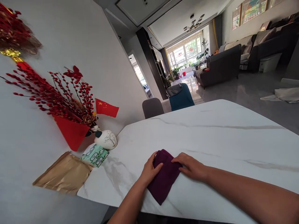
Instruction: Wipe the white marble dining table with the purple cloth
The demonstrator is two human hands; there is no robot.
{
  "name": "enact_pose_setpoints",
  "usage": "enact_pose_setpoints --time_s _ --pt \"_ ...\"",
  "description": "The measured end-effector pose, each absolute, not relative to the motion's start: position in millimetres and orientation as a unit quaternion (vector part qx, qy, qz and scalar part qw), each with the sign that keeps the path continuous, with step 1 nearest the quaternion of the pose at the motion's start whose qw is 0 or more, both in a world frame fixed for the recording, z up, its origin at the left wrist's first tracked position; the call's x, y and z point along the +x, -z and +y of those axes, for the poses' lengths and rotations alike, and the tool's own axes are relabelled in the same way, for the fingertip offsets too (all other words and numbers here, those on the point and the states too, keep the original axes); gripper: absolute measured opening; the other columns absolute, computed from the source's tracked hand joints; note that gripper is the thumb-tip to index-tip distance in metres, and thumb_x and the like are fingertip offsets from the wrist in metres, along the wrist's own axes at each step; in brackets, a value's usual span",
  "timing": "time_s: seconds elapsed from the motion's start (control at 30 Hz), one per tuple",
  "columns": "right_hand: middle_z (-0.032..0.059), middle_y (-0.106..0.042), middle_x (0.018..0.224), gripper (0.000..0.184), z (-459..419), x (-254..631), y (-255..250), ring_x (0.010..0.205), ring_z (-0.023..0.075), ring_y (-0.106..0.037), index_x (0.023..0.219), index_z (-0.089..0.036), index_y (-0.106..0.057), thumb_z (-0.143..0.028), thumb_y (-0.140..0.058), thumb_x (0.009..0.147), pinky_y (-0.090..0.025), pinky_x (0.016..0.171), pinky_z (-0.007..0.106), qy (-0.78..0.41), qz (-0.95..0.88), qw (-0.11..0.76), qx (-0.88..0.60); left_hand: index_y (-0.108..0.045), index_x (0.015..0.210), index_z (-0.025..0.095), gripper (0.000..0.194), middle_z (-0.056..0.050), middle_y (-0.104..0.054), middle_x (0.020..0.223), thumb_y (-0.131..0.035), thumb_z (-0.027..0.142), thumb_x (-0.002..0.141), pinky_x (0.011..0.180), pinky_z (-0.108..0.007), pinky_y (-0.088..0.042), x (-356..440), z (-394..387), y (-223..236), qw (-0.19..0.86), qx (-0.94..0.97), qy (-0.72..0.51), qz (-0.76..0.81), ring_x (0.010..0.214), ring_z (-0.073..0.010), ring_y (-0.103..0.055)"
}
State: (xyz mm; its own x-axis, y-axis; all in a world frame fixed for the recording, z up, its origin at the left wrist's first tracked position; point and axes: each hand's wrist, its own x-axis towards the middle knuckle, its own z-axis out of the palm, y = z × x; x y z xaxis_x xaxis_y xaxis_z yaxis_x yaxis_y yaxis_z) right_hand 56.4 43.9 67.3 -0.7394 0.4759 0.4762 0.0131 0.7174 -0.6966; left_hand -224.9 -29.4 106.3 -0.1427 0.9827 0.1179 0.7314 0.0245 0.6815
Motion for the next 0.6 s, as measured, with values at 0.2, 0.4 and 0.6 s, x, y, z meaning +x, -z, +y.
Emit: enact_pose_setpoints --time_s 0.2,0.4,0.6 --pt "0.0110 -0.067 0.127 0.066 45 57 -65 0.118 0.0253 -0.061 0.147 -0.021 -0.054 -0.013 -0.061 0.081 -0.053 0.104 0.045 -0.362 -0.862 0.326 -0.141 -0.058 0.144 0.022 0.072 -0.012 -0.070 0.127 -0.077 0.041 0.077 0.108 -0.050 -0.051 -214 -38 -115 0.152 0.626 -0.364 0.673 0.122 -0.0305 -0.065" --pt "0.0108 -0.066 0.129 0.077 44 57 -65 0.121 0.0272 -0.060 0.154 -0.023 -0.048 -0.015 -0.066 0.079 -0.052 0.107 0.046 -0.378 -0.865 0.304 -0.128 -0.074 0.099 0.024 0.019 -0.005 -0.066 0.092 -0.058 0.029 0.089 0.084 -0.043 -0.056 -201 -57 -134 0.060 0.693 -0.344 0.630 0.092 -0.0251 -0.065" --pt "0.0114 -0.066 0.133 0.067 38 59 -73 0.123 0.0288 -0.059 0.148 -0.024 -0.054 -0.018 -0.067 0.082 -0.050 0.109 0.051 -0.386 -0.864 0.300 -0.117 -0.065 0.113 0.024 0.020 -0.007 -0.072 0.108 -0.047 0.027 0.103 0.085 -0.037 -0.059 -199 -89 -152 -0.029 0.737 -0.405 0.541 0.100 -0.0210 -0.070"
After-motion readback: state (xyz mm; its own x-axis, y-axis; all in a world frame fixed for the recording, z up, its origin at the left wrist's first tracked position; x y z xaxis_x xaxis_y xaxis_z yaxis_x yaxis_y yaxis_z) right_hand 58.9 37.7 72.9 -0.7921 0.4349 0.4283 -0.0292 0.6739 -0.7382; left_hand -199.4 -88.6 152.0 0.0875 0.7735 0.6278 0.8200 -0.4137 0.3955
